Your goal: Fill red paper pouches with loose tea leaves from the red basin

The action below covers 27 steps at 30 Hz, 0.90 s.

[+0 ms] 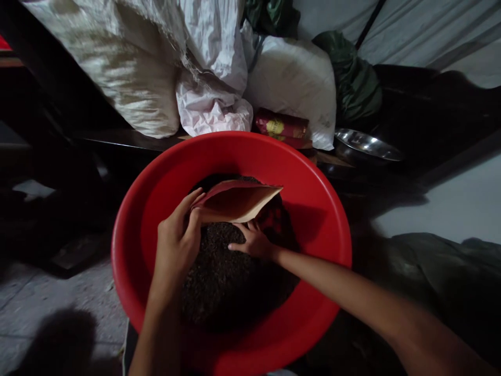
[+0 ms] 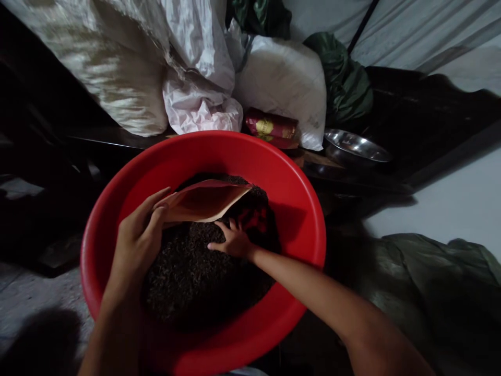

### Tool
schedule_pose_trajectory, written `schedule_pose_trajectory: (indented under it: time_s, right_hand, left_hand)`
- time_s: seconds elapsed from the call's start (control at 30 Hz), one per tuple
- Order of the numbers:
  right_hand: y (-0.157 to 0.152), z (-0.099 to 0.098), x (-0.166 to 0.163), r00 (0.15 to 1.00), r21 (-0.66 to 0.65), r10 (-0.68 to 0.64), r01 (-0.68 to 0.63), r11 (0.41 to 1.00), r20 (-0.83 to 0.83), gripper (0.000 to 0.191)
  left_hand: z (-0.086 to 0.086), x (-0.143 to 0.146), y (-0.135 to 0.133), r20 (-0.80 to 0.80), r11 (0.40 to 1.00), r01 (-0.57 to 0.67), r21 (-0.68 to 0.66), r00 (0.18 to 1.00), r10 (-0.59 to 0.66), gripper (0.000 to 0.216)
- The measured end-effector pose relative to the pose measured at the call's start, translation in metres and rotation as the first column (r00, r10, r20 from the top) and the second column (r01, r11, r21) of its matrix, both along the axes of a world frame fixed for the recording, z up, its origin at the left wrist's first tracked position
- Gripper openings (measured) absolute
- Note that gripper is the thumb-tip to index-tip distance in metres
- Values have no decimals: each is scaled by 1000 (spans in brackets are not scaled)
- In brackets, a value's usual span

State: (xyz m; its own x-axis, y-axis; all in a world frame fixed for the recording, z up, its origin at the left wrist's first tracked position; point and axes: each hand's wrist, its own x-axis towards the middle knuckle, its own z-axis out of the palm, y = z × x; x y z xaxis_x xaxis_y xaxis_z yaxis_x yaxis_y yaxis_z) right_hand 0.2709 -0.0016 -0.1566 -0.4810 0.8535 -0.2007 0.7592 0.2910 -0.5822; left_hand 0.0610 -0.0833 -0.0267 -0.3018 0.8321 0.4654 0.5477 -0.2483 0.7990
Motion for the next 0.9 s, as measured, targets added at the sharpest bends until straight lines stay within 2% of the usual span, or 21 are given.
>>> schedule_pose_trajectory:
  time_s: [0.17, 0.23, 0.33, 0.4, 0.57, 0.67, 0.77, 0.83, 0.9]
  right_hand:
    - [-29, 7, 2, 997, -92, 68, -65, 994, 37, 94]
    - [-40, 13, 7, 993, -129, 96, -88, 988, 63, 97]
    - [-59, 21, 14, 988, -187, 125, -107, 977, 88, 102]
    - [-71, 23, 17, 990, -183, 116, -101, 978, 74, 93]
    - [-86, 20, 18, 998, -72, 26, -30, 997, -51, 51]
    - [-81, 25, 17, 991, -31, 88, -92, 995, -98, 45]
    - [-77, 52, 15, 960, 27, 188, -187, 982, -207, 41]
    - [-78, 82, 13, 931, 141, 230, -197, 970, -284, 34]
    - [-78, 119, 11, 887, 301, 293, -188, 935, -357, 28]
  left_hand:
    - [-6, -5, -4, -52, 984, -153, 87, 986, 158, 35]
    - [-4, -6, -5, -99, 981, -115, 153, 986, 131, 25]
    - [-3, -4, -5, -141, 979, 14, 204, 990, 15, 30]
    - [-4, -1, -4, -138, 977, 54, 207, 990, -25, 37]
    - [-6, 2, -4, -181, 977, 139, 159, 977, -110, 62]
    - [-5, 1, -4, -195, 973, 173, 151, 971, -142, 67]
    - [-6, -1, -3, -215, 974, 169, 153, 967, -135, 71]
    - [-7, -2, -3, -231, 972, 184, 143, 962, -148, 73]
    - [-7, -3, -3, -247, 968, 213, 135, 953, -175, 73]
